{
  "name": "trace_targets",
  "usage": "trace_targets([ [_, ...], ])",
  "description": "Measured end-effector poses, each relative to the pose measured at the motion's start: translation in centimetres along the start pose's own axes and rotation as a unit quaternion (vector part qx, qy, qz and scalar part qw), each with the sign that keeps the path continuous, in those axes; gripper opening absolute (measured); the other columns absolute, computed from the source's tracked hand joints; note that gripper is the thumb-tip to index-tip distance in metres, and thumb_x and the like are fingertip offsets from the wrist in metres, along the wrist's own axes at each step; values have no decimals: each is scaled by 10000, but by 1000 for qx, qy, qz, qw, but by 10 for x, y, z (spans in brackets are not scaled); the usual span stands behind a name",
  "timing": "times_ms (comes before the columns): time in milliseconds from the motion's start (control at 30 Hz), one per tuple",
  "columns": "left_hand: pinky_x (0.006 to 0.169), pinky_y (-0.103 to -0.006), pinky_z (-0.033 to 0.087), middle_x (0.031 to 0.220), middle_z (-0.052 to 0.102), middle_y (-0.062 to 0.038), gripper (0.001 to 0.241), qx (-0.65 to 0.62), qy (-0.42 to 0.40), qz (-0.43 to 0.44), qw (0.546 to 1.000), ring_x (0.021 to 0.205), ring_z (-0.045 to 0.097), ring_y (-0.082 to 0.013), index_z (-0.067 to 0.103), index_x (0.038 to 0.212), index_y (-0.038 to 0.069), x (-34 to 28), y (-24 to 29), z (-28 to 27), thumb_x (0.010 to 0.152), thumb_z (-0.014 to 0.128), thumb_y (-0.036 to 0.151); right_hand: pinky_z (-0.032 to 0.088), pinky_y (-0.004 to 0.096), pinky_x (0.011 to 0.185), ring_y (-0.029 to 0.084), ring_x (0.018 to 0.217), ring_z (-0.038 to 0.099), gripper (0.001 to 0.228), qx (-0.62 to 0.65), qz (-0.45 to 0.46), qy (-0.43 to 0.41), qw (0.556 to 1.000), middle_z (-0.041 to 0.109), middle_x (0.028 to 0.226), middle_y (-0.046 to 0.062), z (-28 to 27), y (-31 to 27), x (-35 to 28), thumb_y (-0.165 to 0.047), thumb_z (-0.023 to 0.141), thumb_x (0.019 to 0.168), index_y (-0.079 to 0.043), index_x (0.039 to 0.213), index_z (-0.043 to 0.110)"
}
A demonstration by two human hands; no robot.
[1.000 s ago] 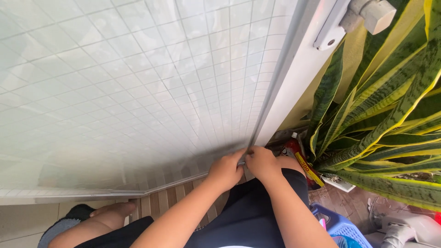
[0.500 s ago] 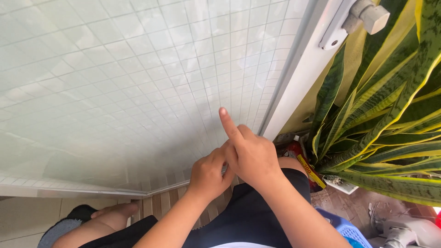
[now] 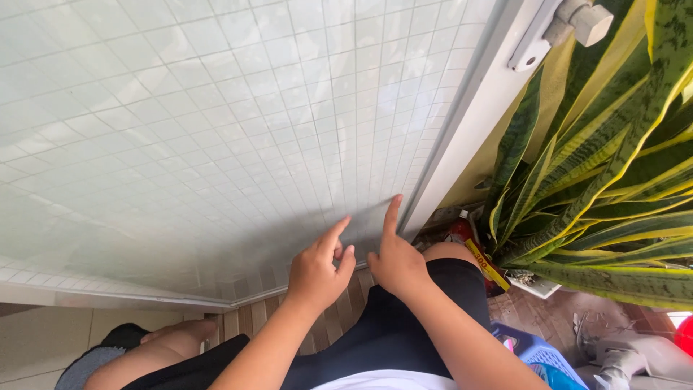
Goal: Applying a frosted vinyl film to a glass door panel by spraying liquid, unrolling the film, and smoothing it out.
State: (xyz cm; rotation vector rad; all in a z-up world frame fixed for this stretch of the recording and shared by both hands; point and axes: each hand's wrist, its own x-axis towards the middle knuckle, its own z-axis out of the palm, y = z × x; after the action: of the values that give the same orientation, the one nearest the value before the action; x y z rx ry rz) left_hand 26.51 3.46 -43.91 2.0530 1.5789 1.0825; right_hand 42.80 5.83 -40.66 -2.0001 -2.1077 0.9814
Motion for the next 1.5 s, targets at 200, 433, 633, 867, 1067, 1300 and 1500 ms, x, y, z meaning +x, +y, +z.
trace_targets([
  [200,548,-337,573,677,678,-40,407,17,-59,-49,997,594,689,-219,672,1342,133,-4,-10,5,949,644,235,467,249,413,184,522,658,487,-51,38,-82,995,705,666,79,111,119,89,-317,681,924,-9,1300,647],
  [433,509,-305,564,665,675,-49,289,36,-52,-16,998,589,698,-212,740,1209,97,4,-2,0,943,657,174,507,277,539,125,655,595,257,-39,-244,441,863,588,946,-45,44,47,41,-252,730,812,-212,736,488],
  [633,516,-337,580,689,674,-66,257,44,-55,-16,997,628,707,-236,745,1178,111,-2,-16,10,960,644,201,31,605,1242,446,1571,107,926,-144,-299,405,852,195,1688,303,42,26,47,-264,664,815,49,1613,316],
  [867,562,-335,593,712,693,-85,242,48,-119,-87,988,676,722,-238,755,1145,124,-5,-31,16,991,606,237,556,392,604,275,698,688,264,-229,-136,-201,943,720,799,113,125,84,69,-374,631,914,-138,868,741],
  [1067,566,-320,592,731,700,-75,258,79,-163,-105,978,676,723,-215,748,1156,142,-5,-38,19,1007,584,274,570,347,568,246,725,744,211,-88,-72,17,993,726,765,42,92,73,64,-380,714,903,-182,943,654],
  [1300,581,-341,588,736,704,-120,263,82,-200,-105,971,680,721,-247,742,1170,93,-9,-40,26,1010,579,223,617,297,626,210,810,724,956,-211,38,38,976,603,1109,136,45,31,23,-315,561,984,57,1655,-9],
  [1500,588,-325,581,746,704,-103,272,90,-233,-128,960,689,713,-228,736,1186,108,-6,-45,38,1013,576,244,626,388,634,280,847,741,886,-187,22,-173,967,717,1114,214,119,131,105,-505,510,925,75,1543,251],
])
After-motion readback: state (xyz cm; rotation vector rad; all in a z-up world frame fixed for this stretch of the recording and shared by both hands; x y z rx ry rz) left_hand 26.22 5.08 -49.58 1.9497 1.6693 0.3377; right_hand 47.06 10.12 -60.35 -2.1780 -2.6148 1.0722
